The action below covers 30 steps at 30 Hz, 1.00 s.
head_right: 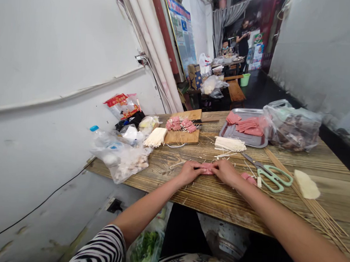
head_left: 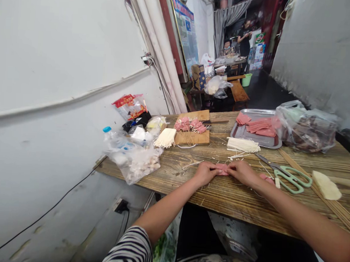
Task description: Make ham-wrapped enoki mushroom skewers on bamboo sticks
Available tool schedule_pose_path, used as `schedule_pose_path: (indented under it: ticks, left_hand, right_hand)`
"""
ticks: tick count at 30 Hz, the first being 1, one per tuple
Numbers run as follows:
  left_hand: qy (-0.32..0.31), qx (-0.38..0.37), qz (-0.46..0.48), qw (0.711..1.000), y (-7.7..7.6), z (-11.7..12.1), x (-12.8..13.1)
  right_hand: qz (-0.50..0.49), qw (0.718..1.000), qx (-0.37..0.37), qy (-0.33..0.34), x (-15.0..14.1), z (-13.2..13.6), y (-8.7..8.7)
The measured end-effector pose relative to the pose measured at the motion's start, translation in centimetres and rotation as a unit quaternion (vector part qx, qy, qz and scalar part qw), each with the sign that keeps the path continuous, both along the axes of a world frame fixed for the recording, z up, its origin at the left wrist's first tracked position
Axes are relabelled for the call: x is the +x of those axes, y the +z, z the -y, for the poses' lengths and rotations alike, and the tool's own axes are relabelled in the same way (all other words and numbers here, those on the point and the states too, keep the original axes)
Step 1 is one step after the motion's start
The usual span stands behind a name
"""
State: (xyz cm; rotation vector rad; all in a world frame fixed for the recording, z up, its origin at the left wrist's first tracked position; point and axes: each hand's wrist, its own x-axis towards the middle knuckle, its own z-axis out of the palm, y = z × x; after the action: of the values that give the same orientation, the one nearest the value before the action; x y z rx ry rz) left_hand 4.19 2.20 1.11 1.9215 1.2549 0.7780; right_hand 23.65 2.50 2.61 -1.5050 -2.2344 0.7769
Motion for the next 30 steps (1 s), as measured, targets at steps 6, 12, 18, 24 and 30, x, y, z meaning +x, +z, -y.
schedule_pose_path:
  ticks: [6, 12, 18, 24, 30]
  left_hand:
    - [0.012, -0.034, 0.050, 0.998, 0.6, 0.4, 0.5]
    - [0.055, -0.021, 0.027, 0.998, 0.3, 0.6, 0.7]
    - [0.071, 0.019, -0.008, 0.997, -0.1, 0.4, 0.6]
    - [-0.018, 0.182, -0.139, 0.973, 0.5, 0.5, 0.3]
    - [-0.092, 0.283, -0.238, 0.925, 0.6, 1.4, -0.7]
  right_hand:
    - [-0.023, 1.000, 0.009, -0.010, -0.3, 0.4, 0.0]
    - [0.070, 0.986, 0.120, 0.095, -0.5, 1.4, 0.5]
    - [0.141, 0.956, 0.212, 0.149, -0.1, 1.6, 0.3]
    - [0.098, 0.976, 0.141, 0.135, 0.0, 0.8, -0.8]
    - [0.051, 0.990, 0.099, 0.084, 0.3, 0.7, -1.1]
